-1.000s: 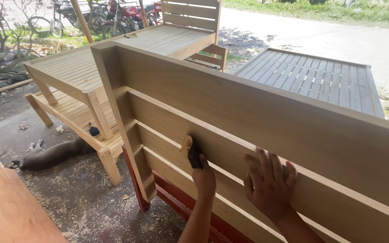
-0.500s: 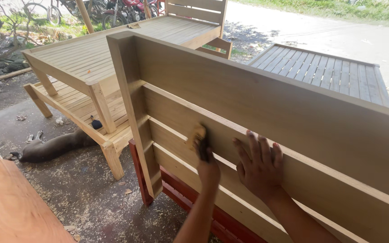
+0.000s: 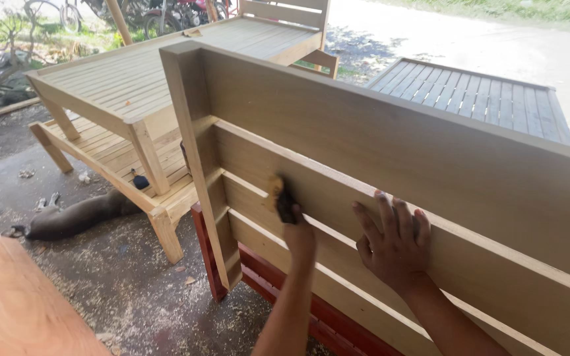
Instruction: The person sands a large wooden bed headboard frame outdoors, rubbing sandpaper or a sanding block by hand along the top rails, edges, and slats of the frame, working over different sections of the panel throughout the clip.
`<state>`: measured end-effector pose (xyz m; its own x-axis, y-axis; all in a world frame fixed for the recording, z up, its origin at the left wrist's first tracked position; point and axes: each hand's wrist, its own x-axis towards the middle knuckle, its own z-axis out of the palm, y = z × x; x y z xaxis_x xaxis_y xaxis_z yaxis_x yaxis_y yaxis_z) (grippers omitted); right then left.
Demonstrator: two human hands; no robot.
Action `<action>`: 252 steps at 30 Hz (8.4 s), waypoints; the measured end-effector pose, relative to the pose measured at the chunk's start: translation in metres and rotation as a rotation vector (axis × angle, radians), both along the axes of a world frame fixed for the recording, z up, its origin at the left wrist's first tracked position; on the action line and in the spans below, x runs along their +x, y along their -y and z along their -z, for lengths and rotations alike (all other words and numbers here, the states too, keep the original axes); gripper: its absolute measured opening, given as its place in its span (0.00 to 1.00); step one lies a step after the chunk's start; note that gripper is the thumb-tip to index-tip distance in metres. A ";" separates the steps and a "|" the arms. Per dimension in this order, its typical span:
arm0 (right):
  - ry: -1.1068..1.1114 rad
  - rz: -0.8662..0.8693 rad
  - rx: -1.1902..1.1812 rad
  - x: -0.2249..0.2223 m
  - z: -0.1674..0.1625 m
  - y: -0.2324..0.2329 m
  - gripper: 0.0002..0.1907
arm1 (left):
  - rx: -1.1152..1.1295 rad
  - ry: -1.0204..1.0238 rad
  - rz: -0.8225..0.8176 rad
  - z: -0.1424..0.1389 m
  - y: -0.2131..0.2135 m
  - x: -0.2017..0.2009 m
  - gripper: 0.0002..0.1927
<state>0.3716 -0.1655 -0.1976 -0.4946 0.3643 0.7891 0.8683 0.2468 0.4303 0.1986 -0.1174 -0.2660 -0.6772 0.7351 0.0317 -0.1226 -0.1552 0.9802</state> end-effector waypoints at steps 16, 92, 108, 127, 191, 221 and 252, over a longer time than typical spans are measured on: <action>-0.148 -0.130 -0.200 0.029 -0.039 0.045 0.25 | 0.146 0.251 0.056 -0.062 -0.016 -0.048 0.35; -0.048 0.128 0.002 0.120 -0.013 0.062 0.28 | -0.033 -0.294 -0.023 0.000 0.057 0.104 0.28; -0.100 0.086 -0.043 0.124 -0.009 0.057 0.30 | 0.030 -0.072 0.043 -0.021 0.026 0.070 0.26; -0.097 0.011 -0.143 0.084 -0.011 0.038 0.30 | -0.119 -0.152 0.085 -0.043 0.026 0.063 0.33; -0.292 0.230 -0.194 0.242 0.071 0.136 0.30 | 1.033 -1.984 0.401 -0.036 0.036 0.160 0.35; -0.879 0.368 -0.190 0.220 0.061 0.164 0.44 | 1.208 -2.110 0.403 -0.068 0.005 0.069 0.32; -0.909 0.519 -0.371 0.235 0.064 0.179 0.43 | 1.128 -2.164 0.570 -0.006 -0.024 0.001 0.37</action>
<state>0.6067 -0.3440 -0.2611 0.4942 0.6478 0.5798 0.8582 -0.2569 -0.4444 0.2001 -0.0933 -0.2597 0.9226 -0.0054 0.3858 0.2457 -0.7628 -0.5981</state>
